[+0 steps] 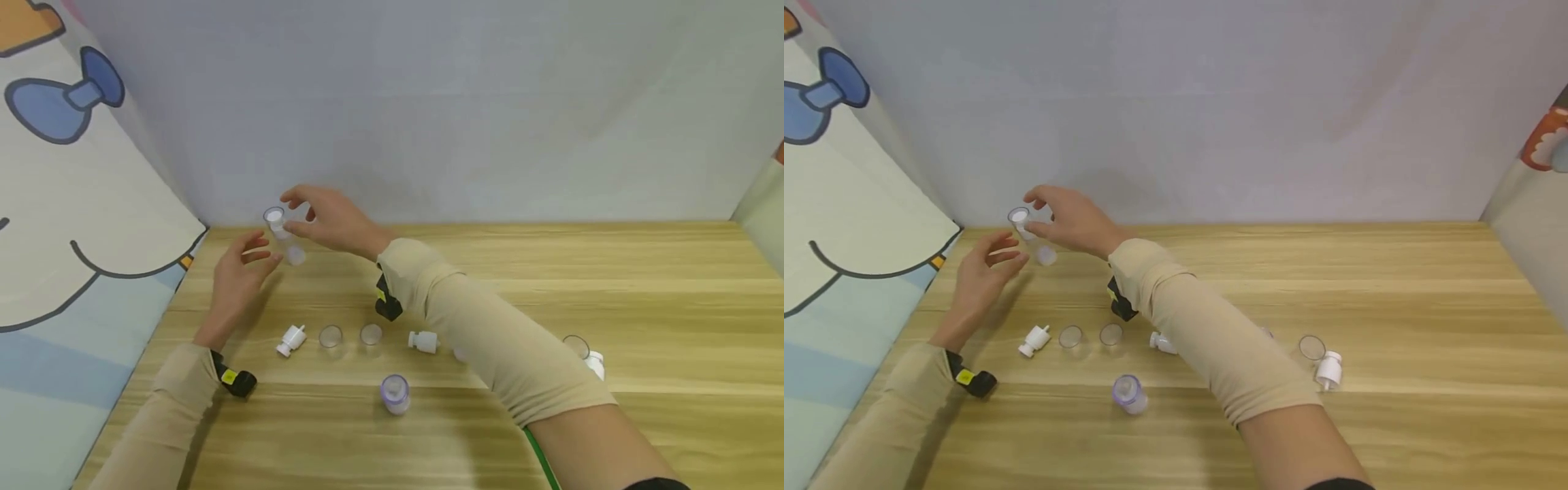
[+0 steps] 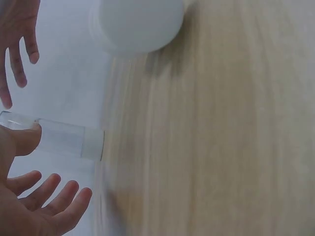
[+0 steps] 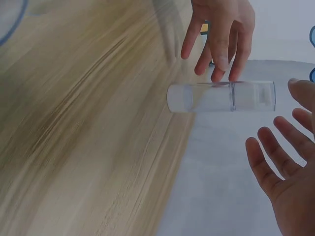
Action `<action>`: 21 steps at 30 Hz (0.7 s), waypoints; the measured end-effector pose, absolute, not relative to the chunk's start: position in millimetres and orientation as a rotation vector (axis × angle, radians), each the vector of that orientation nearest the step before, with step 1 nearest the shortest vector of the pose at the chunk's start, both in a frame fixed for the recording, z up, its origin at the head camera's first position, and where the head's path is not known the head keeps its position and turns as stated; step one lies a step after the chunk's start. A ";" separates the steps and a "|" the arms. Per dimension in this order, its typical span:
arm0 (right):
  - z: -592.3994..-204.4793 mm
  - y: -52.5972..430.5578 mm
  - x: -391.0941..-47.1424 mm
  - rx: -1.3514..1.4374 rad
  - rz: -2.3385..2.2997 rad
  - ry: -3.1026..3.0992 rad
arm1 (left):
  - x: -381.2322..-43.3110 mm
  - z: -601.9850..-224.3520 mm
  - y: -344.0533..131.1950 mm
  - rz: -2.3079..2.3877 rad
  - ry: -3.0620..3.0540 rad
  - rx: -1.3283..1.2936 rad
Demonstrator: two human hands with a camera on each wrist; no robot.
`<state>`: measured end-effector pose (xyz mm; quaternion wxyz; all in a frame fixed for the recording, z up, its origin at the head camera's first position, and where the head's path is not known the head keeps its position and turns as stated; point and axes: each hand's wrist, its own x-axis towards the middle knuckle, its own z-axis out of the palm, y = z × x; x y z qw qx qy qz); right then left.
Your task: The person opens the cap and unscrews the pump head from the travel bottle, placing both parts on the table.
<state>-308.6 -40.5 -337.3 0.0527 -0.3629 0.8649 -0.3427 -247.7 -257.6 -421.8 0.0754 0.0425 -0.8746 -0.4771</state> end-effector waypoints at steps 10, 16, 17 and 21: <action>-339.1 -68.0 -314.5 -1.232 -0.871 2.639 | -251.1 -430.7 -267.7 -1.463 -2.576 0.106; -342.5 -75.9 -317.2 -1.284 -0.778 2.676 | -254.6 -428.6 -265.7 -1.471 -2.570 0.045; -343.5 -76.3 -317.7 -1.286 -0.776 2.685 | -255.5 -427.8 -264.0 -1.468 -2.572 0.036; -344.4 -75.8 -319.5 -1.271 -0.819 2.694 | -258.7 -423.7 -257.9 -1.459 -2.582 0.016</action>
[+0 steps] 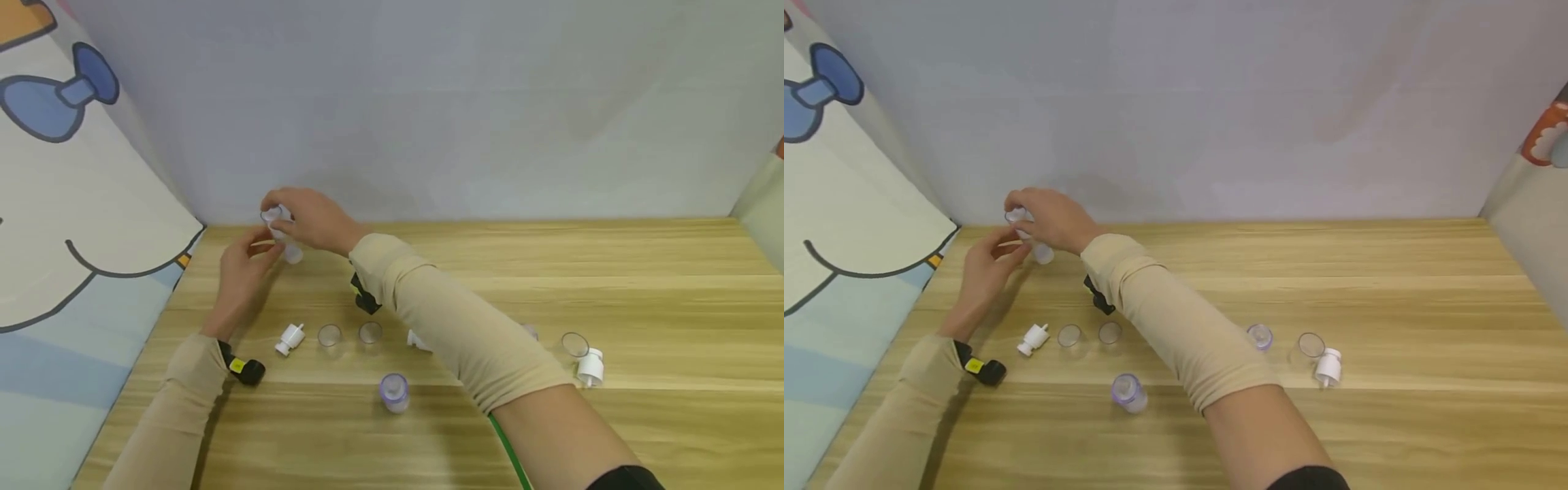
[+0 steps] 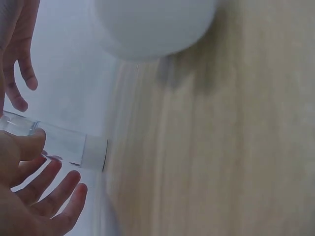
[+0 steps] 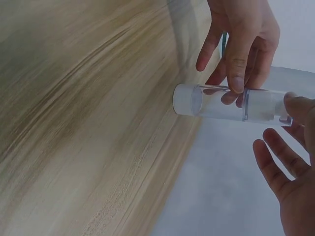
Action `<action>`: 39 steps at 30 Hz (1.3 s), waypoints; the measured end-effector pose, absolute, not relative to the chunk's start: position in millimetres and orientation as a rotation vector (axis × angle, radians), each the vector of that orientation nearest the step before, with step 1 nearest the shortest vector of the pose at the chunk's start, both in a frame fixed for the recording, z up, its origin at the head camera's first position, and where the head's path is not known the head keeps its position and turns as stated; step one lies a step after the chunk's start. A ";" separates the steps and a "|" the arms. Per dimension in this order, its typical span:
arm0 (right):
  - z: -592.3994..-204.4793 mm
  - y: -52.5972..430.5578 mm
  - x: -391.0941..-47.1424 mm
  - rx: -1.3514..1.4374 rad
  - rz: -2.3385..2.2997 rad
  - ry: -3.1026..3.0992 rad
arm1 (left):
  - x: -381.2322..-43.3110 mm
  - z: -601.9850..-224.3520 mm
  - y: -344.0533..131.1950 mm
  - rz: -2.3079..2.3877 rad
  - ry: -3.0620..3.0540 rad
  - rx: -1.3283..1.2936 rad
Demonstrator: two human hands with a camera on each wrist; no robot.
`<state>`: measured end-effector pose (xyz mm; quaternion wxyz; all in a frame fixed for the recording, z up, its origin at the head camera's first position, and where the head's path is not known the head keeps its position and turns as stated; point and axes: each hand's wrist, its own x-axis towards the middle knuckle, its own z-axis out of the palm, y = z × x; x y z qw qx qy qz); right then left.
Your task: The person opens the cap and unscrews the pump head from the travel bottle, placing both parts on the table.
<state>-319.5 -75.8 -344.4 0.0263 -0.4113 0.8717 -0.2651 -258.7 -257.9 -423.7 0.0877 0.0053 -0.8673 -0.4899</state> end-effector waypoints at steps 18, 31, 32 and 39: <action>-335.7 -69.6 -319.4 -1.336 -0.922 2.675 | -259.6 -409.5 -256.7 -1.316 -2.602 -0.013; -316.1 -33.1 -302.4 -1.358 -1.117 2.679 | -255.2 -382.1 -235.7 -1.240 -2.548 -0.219; -314.6 -28.9 -299.8 -1.349 -1.136 2.672 | -253.8 -380.5 -233.4 -1.230 -2.544 -0.241; -302.5 1.6 -279.6 -1.245 -1.213 2.636 | -239.2 -367.6 -212.9 -1.191 -2.481 -0.429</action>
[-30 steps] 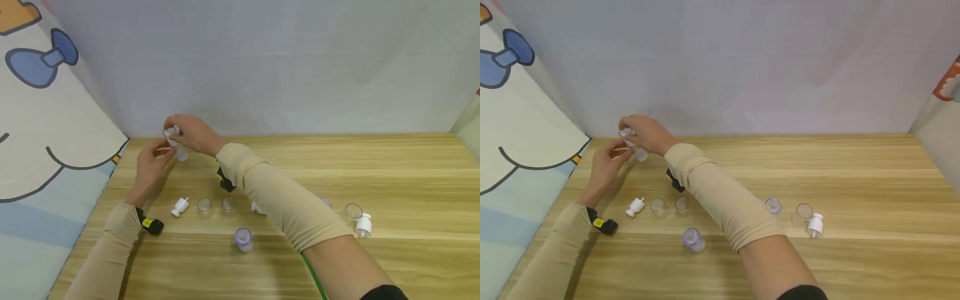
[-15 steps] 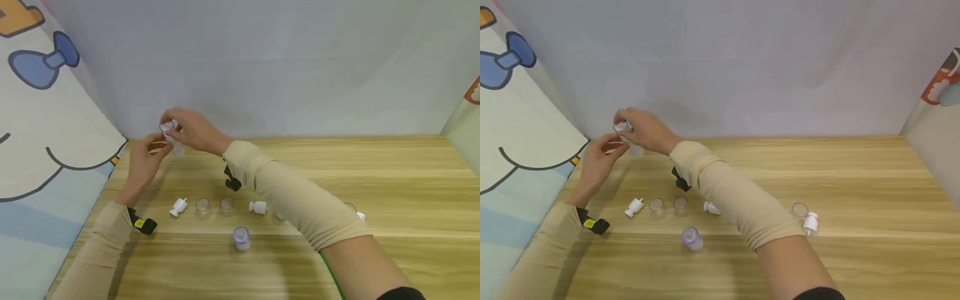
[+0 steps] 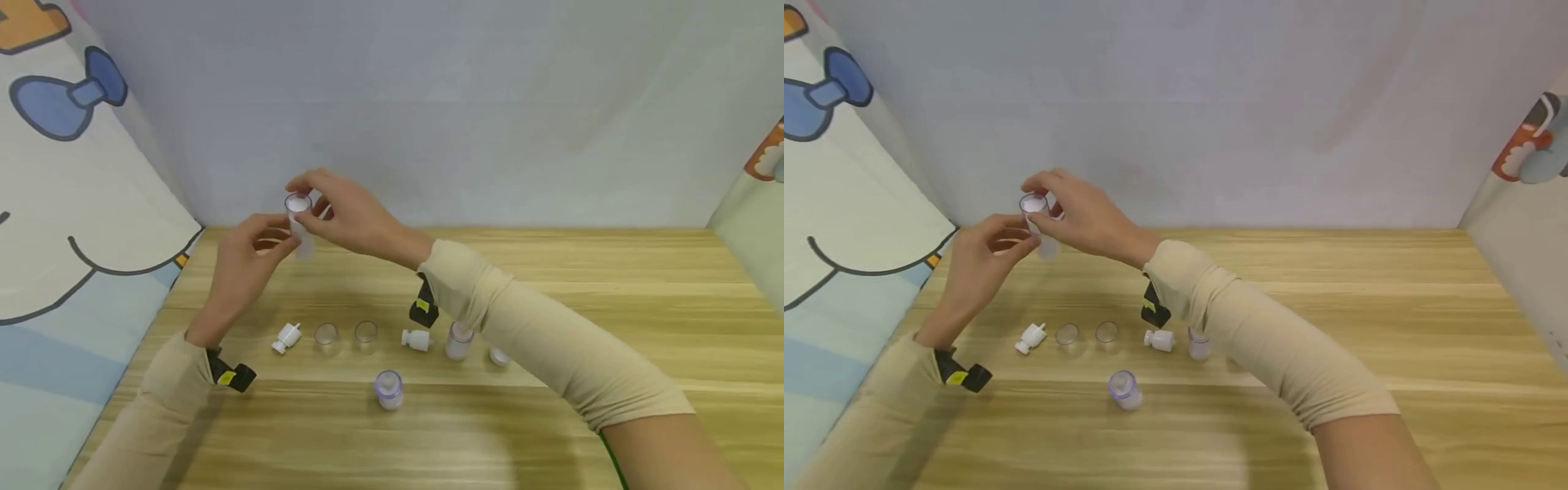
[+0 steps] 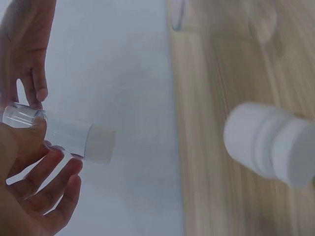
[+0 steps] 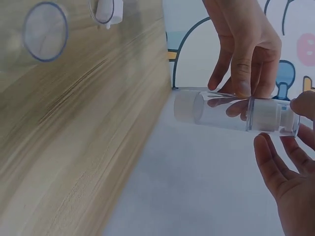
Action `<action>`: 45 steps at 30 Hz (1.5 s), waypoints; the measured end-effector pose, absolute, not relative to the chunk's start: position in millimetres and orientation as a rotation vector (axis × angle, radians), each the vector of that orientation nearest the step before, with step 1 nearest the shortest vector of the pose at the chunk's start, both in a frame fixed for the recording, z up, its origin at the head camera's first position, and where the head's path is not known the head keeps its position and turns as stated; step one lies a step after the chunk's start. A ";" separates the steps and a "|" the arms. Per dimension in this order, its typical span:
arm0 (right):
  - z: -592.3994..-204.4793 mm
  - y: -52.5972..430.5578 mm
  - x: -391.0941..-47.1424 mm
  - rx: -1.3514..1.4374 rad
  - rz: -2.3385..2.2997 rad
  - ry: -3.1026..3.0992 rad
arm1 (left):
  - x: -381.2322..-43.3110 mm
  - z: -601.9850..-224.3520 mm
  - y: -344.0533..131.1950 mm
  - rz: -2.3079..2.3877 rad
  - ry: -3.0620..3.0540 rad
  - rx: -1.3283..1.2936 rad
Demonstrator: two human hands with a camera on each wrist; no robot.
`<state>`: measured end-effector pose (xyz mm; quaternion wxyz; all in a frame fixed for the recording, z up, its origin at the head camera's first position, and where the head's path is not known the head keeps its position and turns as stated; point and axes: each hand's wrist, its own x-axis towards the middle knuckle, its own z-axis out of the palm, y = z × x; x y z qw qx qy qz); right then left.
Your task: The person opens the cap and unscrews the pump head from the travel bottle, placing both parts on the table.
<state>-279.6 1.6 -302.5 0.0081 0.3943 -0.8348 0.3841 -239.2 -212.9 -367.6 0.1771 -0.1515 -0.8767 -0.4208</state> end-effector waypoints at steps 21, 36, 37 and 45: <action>-285.9 71.9 -206.5 1.170 1.615 -2.470 | -170.3 -334.0 -157.6 -1.113 -2.390 -0.682; -290.4 113.9 -153.2 1.073 1.873 -2.402 | -135.4 -327.5 -135.5 -1.162 -2.376 -0.864; -292.2 116.3 -149.6 1.069 1.881 -2.391 | -133.4 -327.8 -134.6 -1.161 -2.377 -0.888; -303.9 129.5 -126.5 1.062 1.926 -2.318 | -118.2 -329.2 -128.8 -1.084 -2.443 -1.016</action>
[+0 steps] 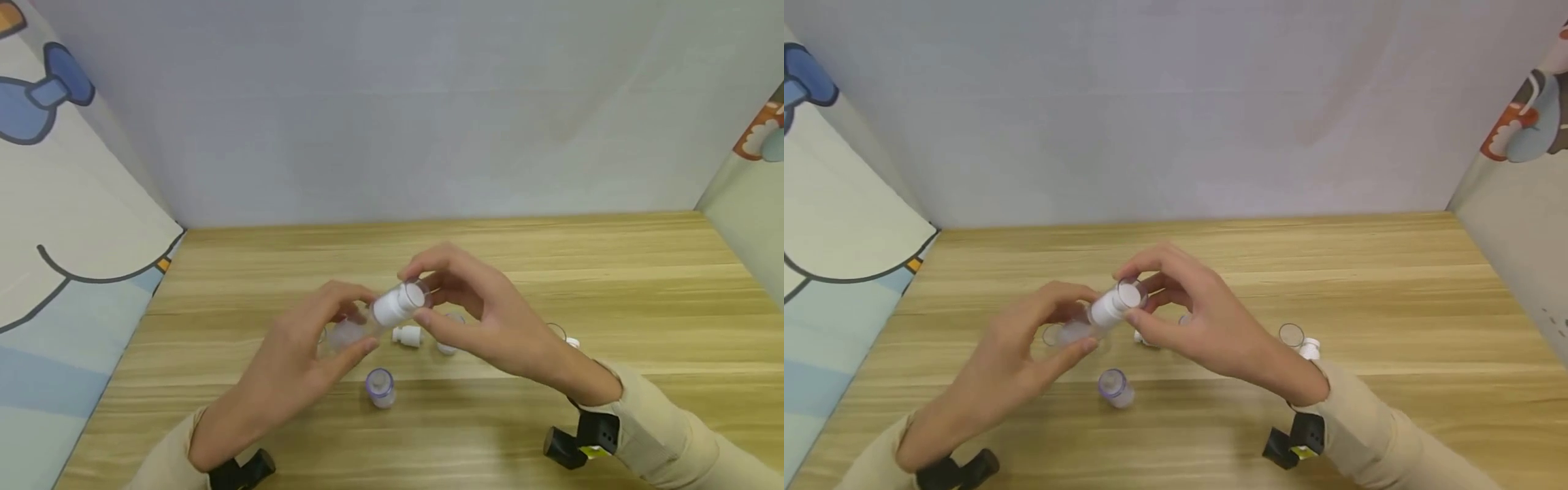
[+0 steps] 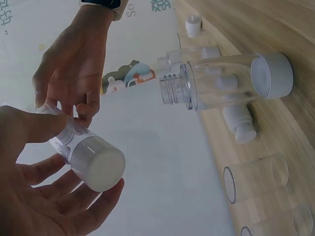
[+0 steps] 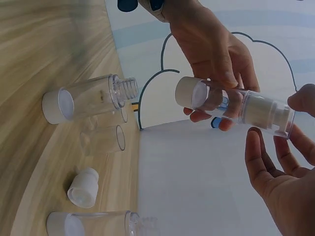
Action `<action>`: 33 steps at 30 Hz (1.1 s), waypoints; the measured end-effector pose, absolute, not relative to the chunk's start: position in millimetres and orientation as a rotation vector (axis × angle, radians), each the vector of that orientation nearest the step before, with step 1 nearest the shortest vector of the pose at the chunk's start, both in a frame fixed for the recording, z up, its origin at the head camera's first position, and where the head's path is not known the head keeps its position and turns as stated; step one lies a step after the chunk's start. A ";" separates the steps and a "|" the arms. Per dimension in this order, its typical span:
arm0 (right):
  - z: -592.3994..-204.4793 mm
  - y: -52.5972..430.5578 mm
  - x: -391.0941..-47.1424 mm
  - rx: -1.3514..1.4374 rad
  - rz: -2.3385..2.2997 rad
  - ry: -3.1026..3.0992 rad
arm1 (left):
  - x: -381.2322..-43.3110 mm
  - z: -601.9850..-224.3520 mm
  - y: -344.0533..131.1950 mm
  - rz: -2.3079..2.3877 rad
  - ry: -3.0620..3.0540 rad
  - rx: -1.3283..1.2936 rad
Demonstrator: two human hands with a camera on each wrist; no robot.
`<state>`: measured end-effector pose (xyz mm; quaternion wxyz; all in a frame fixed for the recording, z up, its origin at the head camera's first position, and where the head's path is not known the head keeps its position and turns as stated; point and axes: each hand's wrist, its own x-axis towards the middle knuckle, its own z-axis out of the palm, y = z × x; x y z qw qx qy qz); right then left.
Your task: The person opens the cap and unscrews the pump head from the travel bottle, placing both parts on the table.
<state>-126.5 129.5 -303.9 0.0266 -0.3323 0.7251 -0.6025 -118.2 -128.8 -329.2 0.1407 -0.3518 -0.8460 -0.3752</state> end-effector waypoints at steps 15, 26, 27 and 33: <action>-325.7 147.4 -100.1 -0.834 -1.799 2.184 | -106.3 -335.1 -123.3 -0.738 -2.374 -1.144; -348.5 147.7 -85.2 -0.853 -1.777 2.383 | -101.9 -348.1 -112.3 -0.471 -2.212 -1.220; -350.0 147.6 -84.6 -0.861 -1.766 2.412 | -101.6 -349.1 -111.5 -0.463 -2.209 -1.222; -355.6 147.7 -83.5 -0.921 -1.703 2.549 | -99.8 -350.7 -109.0 -0.384 -2.205 -1.230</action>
